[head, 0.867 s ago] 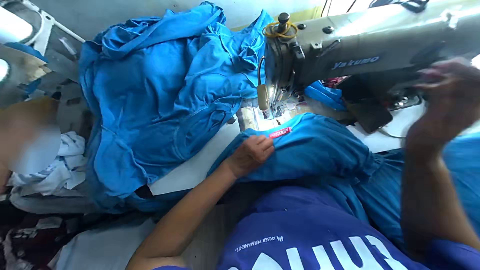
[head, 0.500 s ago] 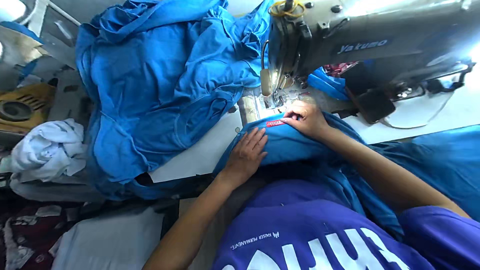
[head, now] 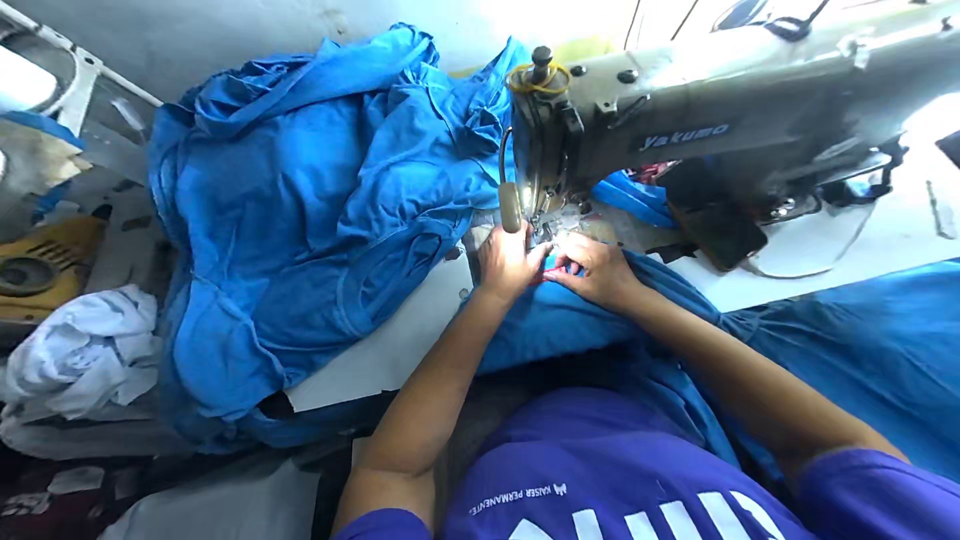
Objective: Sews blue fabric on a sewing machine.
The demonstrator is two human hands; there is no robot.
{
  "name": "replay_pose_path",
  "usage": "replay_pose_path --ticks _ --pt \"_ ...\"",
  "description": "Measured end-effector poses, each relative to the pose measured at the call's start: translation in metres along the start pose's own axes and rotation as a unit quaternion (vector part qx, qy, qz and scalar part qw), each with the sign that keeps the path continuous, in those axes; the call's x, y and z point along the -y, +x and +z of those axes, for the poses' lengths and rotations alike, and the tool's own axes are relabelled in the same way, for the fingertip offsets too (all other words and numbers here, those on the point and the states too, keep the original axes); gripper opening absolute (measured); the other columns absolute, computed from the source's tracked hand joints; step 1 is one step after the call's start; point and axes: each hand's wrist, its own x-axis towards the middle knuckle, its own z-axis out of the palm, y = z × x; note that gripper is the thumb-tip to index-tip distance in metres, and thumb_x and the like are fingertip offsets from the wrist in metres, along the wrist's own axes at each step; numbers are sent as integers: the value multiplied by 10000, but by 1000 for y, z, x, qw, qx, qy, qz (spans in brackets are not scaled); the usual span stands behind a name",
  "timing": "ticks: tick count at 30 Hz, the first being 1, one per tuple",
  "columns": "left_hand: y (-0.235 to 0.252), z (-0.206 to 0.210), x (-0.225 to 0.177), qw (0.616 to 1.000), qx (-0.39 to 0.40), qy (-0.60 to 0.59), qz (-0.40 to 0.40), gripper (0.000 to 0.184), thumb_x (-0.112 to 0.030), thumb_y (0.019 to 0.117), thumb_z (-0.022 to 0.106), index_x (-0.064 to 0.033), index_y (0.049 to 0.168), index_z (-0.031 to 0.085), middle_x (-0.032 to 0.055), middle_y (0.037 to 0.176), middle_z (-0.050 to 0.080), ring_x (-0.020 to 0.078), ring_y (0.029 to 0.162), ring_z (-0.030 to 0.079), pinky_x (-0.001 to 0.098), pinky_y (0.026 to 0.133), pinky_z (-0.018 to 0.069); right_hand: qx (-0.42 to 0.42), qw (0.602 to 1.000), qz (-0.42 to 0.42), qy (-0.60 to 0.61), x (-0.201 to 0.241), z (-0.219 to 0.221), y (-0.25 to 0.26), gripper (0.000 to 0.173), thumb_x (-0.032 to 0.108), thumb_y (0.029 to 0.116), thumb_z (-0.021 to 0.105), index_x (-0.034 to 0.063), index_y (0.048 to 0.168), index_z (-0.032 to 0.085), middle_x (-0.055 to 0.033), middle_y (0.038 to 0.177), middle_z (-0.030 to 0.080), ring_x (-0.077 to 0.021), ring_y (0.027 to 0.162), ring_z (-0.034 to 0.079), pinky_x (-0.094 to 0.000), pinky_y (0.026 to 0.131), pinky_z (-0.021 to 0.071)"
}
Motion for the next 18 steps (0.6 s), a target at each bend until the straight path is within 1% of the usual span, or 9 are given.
replay_pose_path --ticks 2,4,7,8,10,12,13,15,18 --pt "-2 11 4 998 -34 29 48 197 -176 955 682 11 987 736 193 943 719 381 942 709 572 828 557 -3 1000 1 2 0 1 0 234 259 892 753 39 844 686 -90 855 638 -181 648 610 -354 545 510" --pt "-5 18 8 989 -78 58 107 142 -91 953 645 3 935 749 176 899 708 365 902 712 532 788 576 -3 1000 5 -2 -1 2 -1 247 267 899 746 36 833 686 -86 831 626 -179 639 602 -350 542 503" --pt "-7 18 11 965 -112 133 198 137 42 895 639 19 940 767 195 882 701 373 827 712 511 708 590 -7 1000 5 -8 -1 2 -1 214 238 903 722 37 837 693 -84 819 629 -175 632 600 -341 541 498" --pt "-8 17 11 961 -110 154 202 159 65 875 639 28 961 768 204 889 701 379 813 711 509 689 588 -6 1000 9 -8 -1 2 -1 209 239 910 715 42 842 697 -81 819 631 -174 635 601 -339 545 497" --pt "-5 16 13 970 -86 164 155 183 43 922 605 39 1020 759 224 964 700 403 900 710 527 757 591 1 1000 25 -12 0 2 0 208 244 921 708 49 849 701 -75 826 639 -171 646 607 -340 554 499" --pt "8 17 24 986 -58 133 79 219 -73 1000 568 15 1063 759 211 1090 707 379 1062 689 526 919 559 8 999 36 -15 -1 2 5 189 222 922 706 44 858 701 -84 855 649 -186 657 612 -361 562 504" --pt "16 16 31 990 -45 117 63 225 -108 1004 576 18 1066 752 213 1138 699 377 1113 672 537 956 539 8 999 38 -19 -2 4 9 183 213 925 708 41 864 701 -94 876 658 -198 670 624 -377 572 514" --pt "32 10 42 993 -33 98 61 199 -90 956 622 37 1062 733 230 1191 680 395 1158 649 574 978 516 0 999 42 -25 -8 9 18 181 208 936 703 35 881 698 -112 891 670 -232 701 642 -415 595 522" --pt "48 -5 44 992 -64 93 53 197 -5 950 571 65 1034 735 233 1159 689 392 1116 669 558 952 531 -19 998 56 -29 -13 16 32 192 214 931 713 28 886 705 -125 850 676 -269 714 646 -459 621 511"
